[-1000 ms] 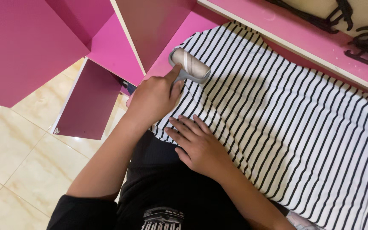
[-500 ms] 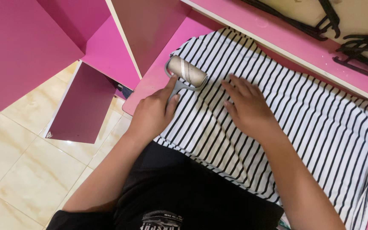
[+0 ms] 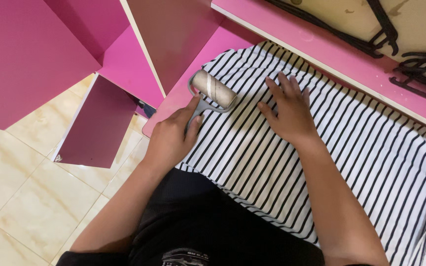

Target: The person uses a lint roller to remove lint from a striped shirt laid on a pink surface. They repeatedly roll the adhesive roller over the fabric, then fold the shirt and continue rolling the other side.

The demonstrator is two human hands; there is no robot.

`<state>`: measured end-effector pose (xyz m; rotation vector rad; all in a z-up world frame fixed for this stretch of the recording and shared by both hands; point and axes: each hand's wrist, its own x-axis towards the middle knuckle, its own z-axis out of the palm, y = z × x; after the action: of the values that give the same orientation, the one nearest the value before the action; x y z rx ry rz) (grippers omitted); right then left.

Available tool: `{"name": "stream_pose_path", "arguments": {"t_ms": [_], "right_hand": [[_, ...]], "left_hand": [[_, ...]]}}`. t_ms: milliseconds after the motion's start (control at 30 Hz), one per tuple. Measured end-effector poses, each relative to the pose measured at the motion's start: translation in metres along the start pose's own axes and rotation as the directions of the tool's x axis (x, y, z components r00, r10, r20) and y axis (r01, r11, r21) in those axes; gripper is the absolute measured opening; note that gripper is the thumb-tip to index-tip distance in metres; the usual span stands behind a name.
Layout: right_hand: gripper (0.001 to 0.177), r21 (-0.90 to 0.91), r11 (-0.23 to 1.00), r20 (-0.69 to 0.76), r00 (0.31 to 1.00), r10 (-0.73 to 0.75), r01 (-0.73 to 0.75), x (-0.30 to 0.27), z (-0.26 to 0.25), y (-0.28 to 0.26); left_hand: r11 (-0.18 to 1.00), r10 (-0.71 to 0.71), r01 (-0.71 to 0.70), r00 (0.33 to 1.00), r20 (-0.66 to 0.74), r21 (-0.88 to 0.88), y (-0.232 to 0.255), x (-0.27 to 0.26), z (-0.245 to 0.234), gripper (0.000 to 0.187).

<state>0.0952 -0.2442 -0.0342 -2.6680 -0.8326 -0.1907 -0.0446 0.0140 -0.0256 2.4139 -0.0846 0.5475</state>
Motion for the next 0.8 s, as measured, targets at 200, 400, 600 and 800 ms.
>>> {"name": "stream_pose_path", "arguments": {"t_ms": [200, 400, 600, 800], "right_hand": [[0.045, 0.240, 0.870, -0.188, 0.900, -0.393, 0.430, -0.019, -0.012, -0.062], [0.044, 0.222, 0.725, -0.208, 0.758, -0.618, 0.652, -0.040, -0.012, -0.111], [0.044, 0.213, 0.683, -0.145, 0.714, -0.685, 0.699, -0.041, -0.003, -0.116], [0.031, 0.233, 0.672, -0.153, 0.709, -0.688, 0.703, -0.060, 0.012, -0.127]], "left_hand": [[0.977, -0.178, 0.181, 0.983, 0.034, -0.111, 0.037, -0.019, -0.028, 0.048], [0.922, -0.373, 0.381, 0.921, 0.112, -0.070, 0.051, -0.038, -0.060, 0.050], [0.916, -0.380, 0.391, 0.917, 0.118, -0.088, 0.040, -0.042, -0.056, 0.051], [0.852, -0.405, 0.453, 0.888, 0.217, -0.263, 0.025, -0.036, -0.051, 0.045]]}}
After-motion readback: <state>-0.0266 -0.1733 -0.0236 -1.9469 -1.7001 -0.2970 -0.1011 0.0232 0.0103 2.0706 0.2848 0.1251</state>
